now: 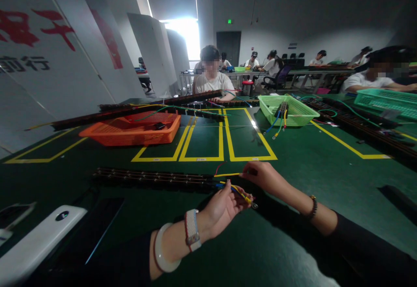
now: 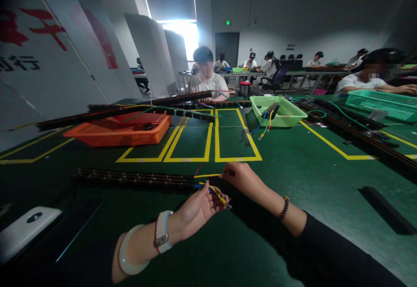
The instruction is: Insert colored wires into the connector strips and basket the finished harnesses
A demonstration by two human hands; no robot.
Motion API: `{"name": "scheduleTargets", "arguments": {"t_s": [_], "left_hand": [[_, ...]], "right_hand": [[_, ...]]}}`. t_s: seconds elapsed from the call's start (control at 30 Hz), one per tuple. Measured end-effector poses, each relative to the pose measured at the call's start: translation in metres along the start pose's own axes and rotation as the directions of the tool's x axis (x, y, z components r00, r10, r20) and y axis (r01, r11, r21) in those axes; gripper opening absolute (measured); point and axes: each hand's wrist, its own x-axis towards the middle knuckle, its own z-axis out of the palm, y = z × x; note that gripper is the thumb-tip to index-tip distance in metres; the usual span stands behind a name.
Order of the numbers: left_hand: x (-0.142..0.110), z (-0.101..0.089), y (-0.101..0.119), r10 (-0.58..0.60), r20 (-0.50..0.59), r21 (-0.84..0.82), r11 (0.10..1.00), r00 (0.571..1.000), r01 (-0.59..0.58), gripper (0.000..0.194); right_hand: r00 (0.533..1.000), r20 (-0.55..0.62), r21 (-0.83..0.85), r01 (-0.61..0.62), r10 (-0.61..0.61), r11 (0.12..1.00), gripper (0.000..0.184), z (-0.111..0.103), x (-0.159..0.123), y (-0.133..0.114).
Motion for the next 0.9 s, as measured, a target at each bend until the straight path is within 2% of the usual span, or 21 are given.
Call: {"name": "scheduleTargets", "arguments": {"t_s": [0.17,0.27,0.33,0.43,0.5,0.6,0.7,0.77,0.9], "left_hand": [[-0.001,0.001,0.002,-0.027,-0.031,-0.023,0.999,0.999,0.026,0.035],[-0.001,0.001,0.003,-0.027,-0.026,-0.01,1.0,0.999,0.027,0.037],[-0.001,0.001,0.003,-0.025,-0.034,0.004,1.0,0.999,0.025,0.037],[0.0,-0.001,0.002,-0.018,-0.012,0.019,1.0,1.0,0.018,0.038],[0.0,-0.001,0.001,-0.008,0.011,0.022,1.0,1.0,0.008,0.041],[0.0,-0.001,0.001,-0.002,0.005,0.006,1.0,1.0,0.002,0.04],[0.0,0.0,0.001,-0.011,-0.016,-0.027,1.0,1.0,0.011,0.036],[0.001,0.001,0.001,-0.018,-0.03,-0.045,0.999,0.999,0.017,0.039],[0.001,0.002,0.002,-0.041,-0.049,-0.06,0.997,0.998,0.038,0.039]], "right_hand": [[0.998,-0.056,0.05,-0.005,0.008,0.999,0.026,0.014,0.008,0.031],[0.996,-0.093,0.028,0.015,-0.013,0.999,0.023,0.017,0.008,0.034],[0.998,-0.064,-0.001,0.021,-0.021,1.0,0.021,0.015,0.007,0.031],[0.999,0.018,-0.039,0.034,-0.033,0.999,0.019,0.005,0.006,0.018],[0.999,0.022,-0.069,0.038,-0.036,0.997,0.019,-0.004,0.003,0.004],[0.999,0.031,-0.203,0.017,-0.011,0.979,0.035,-0.016,-0.007,-0.021],[0.982,0.186,-0.347,0.036,0.031,0.937,0.045,-0.022,-0.021,-0.044],[0.959,0.275,-0.417,0.059,0.065,0.907,0.044,-0.023,-0.028,-0.056],[0.933,0.342,-0.501,0.078,0.115,0.862,0.038,-0.021,-0.032,-0.065]]}}
